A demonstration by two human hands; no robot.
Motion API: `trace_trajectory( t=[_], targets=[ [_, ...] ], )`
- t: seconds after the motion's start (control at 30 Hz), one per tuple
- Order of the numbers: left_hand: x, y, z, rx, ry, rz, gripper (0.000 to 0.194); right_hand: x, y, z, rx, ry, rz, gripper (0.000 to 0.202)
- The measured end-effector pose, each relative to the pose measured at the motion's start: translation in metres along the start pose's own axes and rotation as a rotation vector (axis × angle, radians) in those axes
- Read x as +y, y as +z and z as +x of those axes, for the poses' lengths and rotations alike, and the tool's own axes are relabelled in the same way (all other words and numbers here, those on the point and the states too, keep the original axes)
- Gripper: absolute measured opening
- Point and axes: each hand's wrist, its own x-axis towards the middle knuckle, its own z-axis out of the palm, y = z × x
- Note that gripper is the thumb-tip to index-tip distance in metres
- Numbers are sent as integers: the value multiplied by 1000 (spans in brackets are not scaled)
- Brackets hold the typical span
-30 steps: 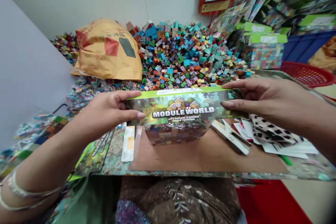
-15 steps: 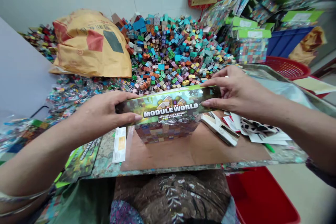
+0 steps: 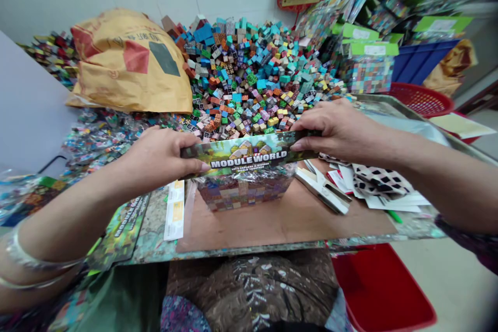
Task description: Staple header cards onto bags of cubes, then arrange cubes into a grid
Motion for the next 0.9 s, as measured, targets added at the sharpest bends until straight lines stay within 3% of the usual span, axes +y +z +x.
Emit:
trace_trajectory(
  t=[0.1, 0.33, 0.47, 0.63, 0.9],
  targets=[
    [6, -2, 5, -200, 11, 161, 27, 0, 0, 4, -63, -23, 36, 18],
    [7, 0, 10, -271, -69, 221, 31, -23, -7, 18, -176, -35, -18, 14],
    [12, -1, 9, -280, -118, 230, 30, -32, -10, 30, -219, -40, 4, 10],
    [18, -4, 7, -322, -134, 231, 27, -27, -5, 38, -127, -32, 82, 14],
    [9, 7, 5, -189, 6, 320, 23, -21, 6, 36, -79, -21, 128, 9]
  ],
)
